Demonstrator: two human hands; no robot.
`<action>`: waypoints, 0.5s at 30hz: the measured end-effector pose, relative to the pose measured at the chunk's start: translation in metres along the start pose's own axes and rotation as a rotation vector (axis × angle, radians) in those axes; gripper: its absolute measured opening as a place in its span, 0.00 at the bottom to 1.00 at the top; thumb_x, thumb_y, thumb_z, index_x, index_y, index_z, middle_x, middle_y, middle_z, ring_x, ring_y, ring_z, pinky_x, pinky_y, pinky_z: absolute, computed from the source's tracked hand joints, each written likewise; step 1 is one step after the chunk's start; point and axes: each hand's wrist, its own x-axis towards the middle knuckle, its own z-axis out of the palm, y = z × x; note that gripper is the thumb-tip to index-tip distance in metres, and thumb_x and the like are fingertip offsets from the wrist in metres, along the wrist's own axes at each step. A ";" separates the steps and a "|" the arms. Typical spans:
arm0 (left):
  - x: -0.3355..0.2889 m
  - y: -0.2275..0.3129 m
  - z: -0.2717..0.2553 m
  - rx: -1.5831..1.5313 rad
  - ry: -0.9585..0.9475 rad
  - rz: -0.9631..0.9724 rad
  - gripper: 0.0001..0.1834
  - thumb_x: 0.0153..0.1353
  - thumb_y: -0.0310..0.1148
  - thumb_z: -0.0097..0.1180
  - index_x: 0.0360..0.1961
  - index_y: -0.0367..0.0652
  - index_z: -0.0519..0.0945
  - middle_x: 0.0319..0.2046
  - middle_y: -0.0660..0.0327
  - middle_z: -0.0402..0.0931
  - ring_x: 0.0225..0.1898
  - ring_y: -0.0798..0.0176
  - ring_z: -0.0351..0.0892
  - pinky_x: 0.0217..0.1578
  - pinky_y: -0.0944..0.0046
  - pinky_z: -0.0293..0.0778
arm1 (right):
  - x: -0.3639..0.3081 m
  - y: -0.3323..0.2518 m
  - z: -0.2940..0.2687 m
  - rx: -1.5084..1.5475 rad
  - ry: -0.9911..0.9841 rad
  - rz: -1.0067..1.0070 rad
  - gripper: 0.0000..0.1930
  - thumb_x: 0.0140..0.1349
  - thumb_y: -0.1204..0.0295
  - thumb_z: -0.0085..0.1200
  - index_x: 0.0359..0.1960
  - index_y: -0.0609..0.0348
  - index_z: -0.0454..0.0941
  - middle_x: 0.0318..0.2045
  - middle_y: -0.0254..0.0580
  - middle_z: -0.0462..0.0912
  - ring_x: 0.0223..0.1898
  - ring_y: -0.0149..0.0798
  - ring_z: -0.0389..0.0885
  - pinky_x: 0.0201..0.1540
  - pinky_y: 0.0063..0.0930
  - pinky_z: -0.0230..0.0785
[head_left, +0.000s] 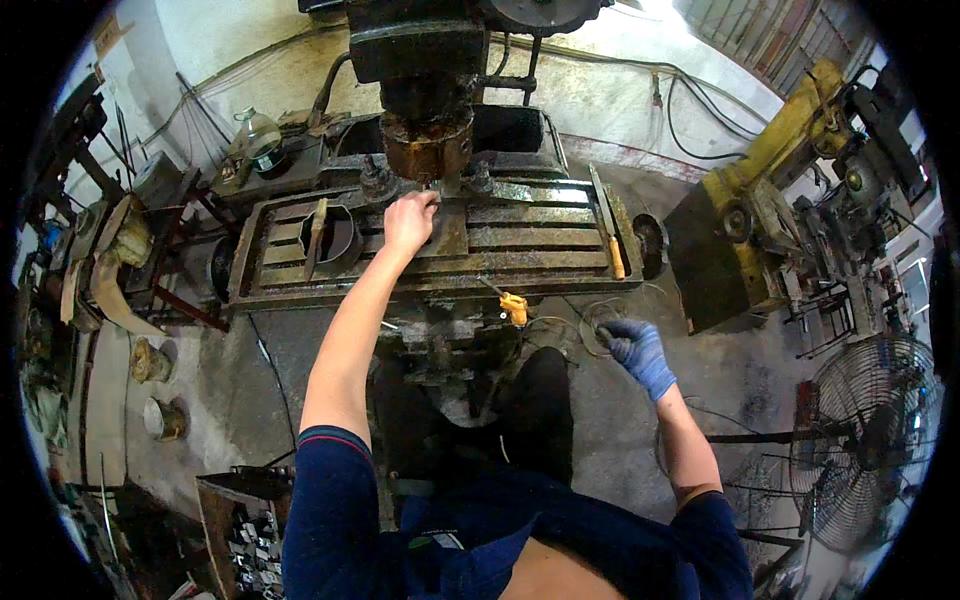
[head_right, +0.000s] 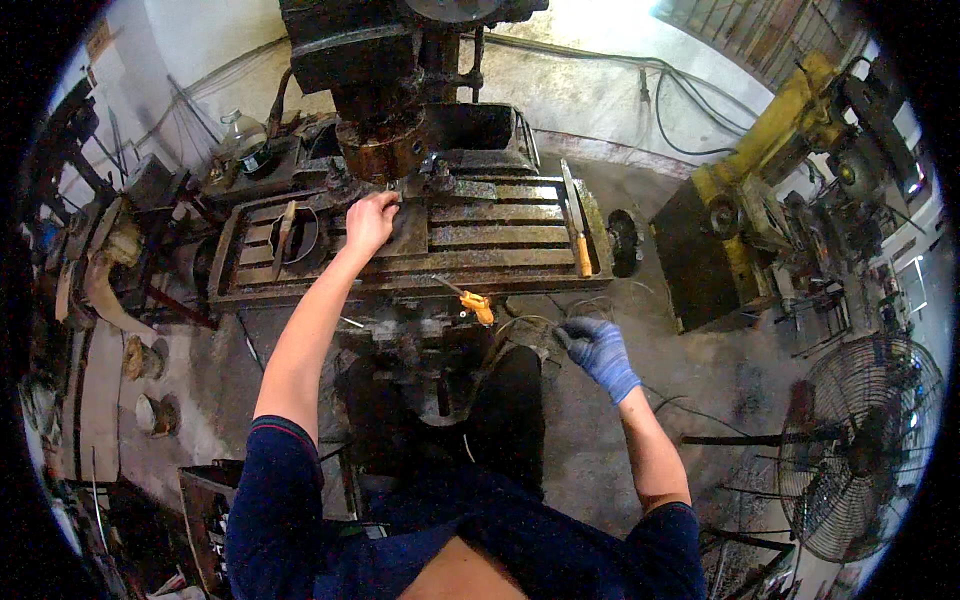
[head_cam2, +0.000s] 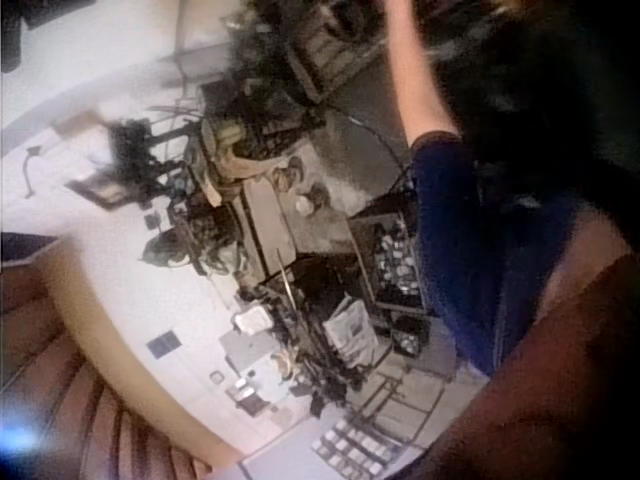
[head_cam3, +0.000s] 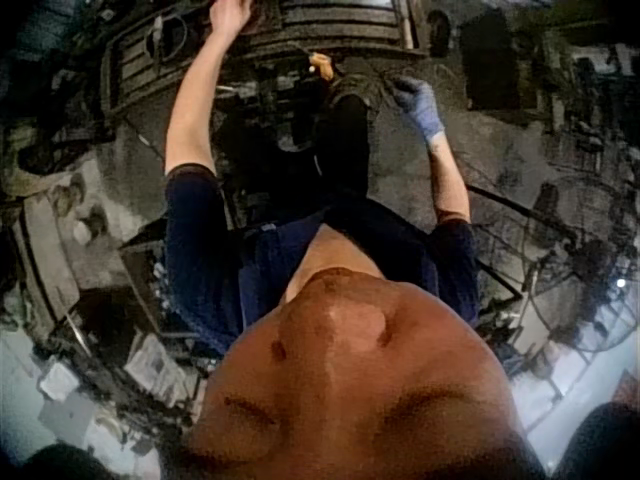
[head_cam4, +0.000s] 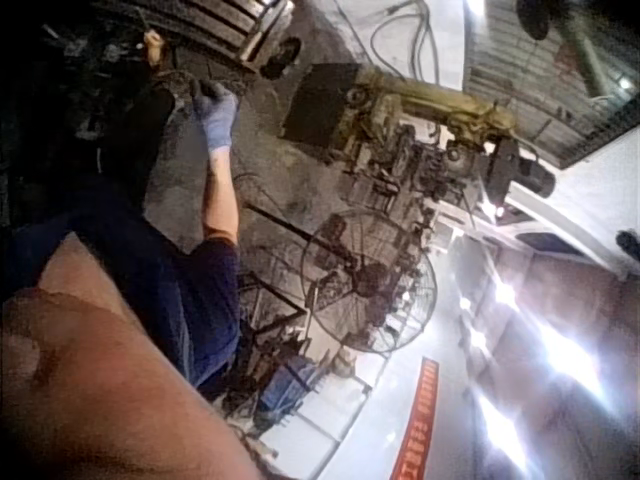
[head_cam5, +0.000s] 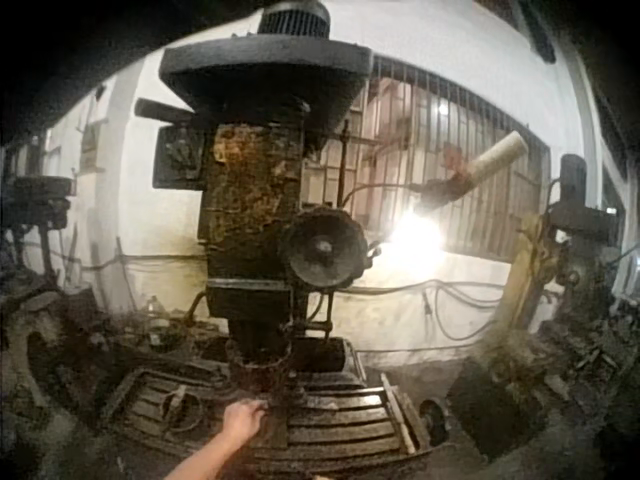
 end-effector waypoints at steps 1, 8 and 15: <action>0.000 0.003 0.001 0.020 -0.008 -0.047 0.10 0.51 0.34 0.56 0.36 0.47 0.78 0.30 0.55 0.78 0.33 0.50 0.78 0.32 0.53 0.73 | 0.004 -0.011 -0.009 -0.026 0.006 0.015 0.10 0.52 0.69 0.59 0.34 0.62 0.80 0.27 0.48 0.82 0.29 0.34 0.81 0.34 0.25 0.71; 0.014 0.012 -0.014 0.135 -0.162 -0.451 0.18 0.48 0.40 0.61 0.40 0.45 0.76 0.31 0.52 0.79 0.37 0.49 0.78 0.36 0.52 0.73 | 0.073 -0.119 -0.111 -0.068 0.277 -0.185 0.12 0.52 0.69 0.56 0.37 0.64 0.80 0.32 0.42 0.83 0.33 0.29 0.79 0.38 0.25 0.70; 0.023 0.000 -0.005 -0.027 -0.181 -0.396 0.22 0.45 0.39 0.61 0.43 0.45 0.78 0.33 0.49 0.79 0.38 0.49 0.78 0.40 0.53 0.73 | 0.155 -0.264 -0.277 0.759 0.397 -1.019 0.24 0.60 0.60 0.46 0.52 0.66 0.68 0.52 0.50 0.72 0.55 0.46 0.69 0.64 0.40 0.50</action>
